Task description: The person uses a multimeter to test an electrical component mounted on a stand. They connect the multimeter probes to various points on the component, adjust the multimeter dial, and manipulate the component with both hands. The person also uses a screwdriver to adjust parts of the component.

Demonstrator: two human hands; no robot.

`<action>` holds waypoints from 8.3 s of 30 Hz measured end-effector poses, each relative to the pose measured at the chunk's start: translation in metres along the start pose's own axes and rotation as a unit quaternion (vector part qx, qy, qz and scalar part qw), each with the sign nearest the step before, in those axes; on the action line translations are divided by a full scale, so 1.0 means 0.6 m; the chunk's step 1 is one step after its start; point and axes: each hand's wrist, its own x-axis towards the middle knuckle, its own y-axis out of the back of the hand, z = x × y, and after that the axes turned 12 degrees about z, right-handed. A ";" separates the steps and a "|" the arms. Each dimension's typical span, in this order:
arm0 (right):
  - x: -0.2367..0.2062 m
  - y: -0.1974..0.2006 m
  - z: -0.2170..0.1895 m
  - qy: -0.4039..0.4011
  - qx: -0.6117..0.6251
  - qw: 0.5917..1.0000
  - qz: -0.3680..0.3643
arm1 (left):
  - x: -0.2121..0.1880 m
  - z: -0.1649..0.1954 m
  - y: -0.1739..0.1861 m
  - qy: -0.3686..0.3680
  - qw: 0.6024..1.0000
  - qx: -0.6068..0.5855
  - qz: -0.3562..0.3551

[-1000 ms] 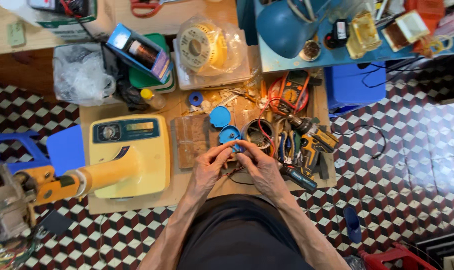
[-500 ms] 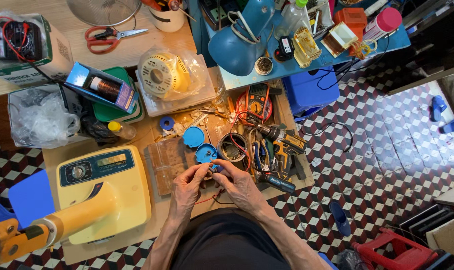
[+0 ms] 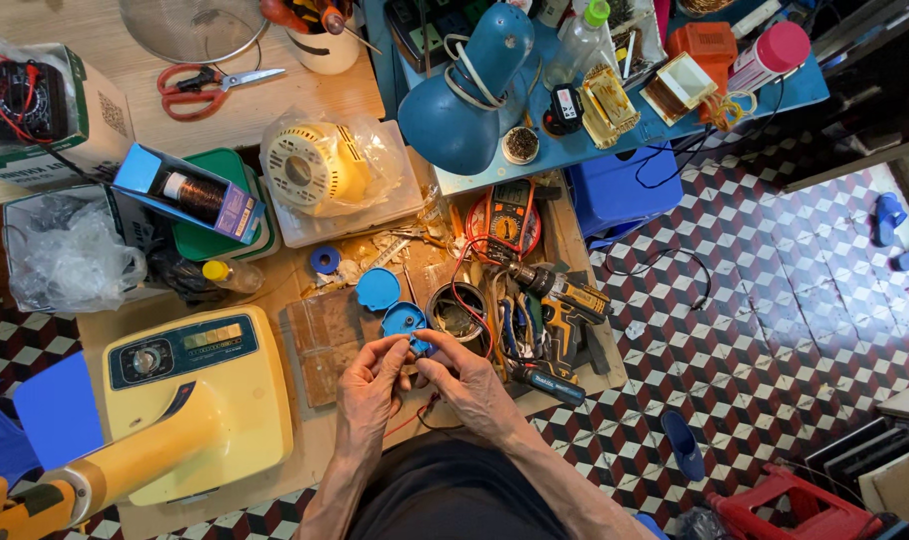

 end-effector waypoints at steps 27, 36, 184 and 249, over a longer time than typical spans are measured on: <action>0.032 0.024 0.003 0.030 -0.006 0.998 -0.060 | 0.001 0.006 -0.017 0.012 0.999 -0.030 0.022; 0.025 0.029 0.006 0.010 0.033 0.997 0.064 | 0.000 0.008 0.009 -0.002 0.998 -0.014 0.056; -0.007 -0.483 -0.235 0.321 0.147 0.863 -0.362 | -0.253 0.206 0.332 -0.294 0.816 -0.190 0.460; 0.016 -0.477 -0.298 0.314 0.054 0.833 -0.453 | -0.237 0.203 0.420 -0.230 0.897 -0.208 0.315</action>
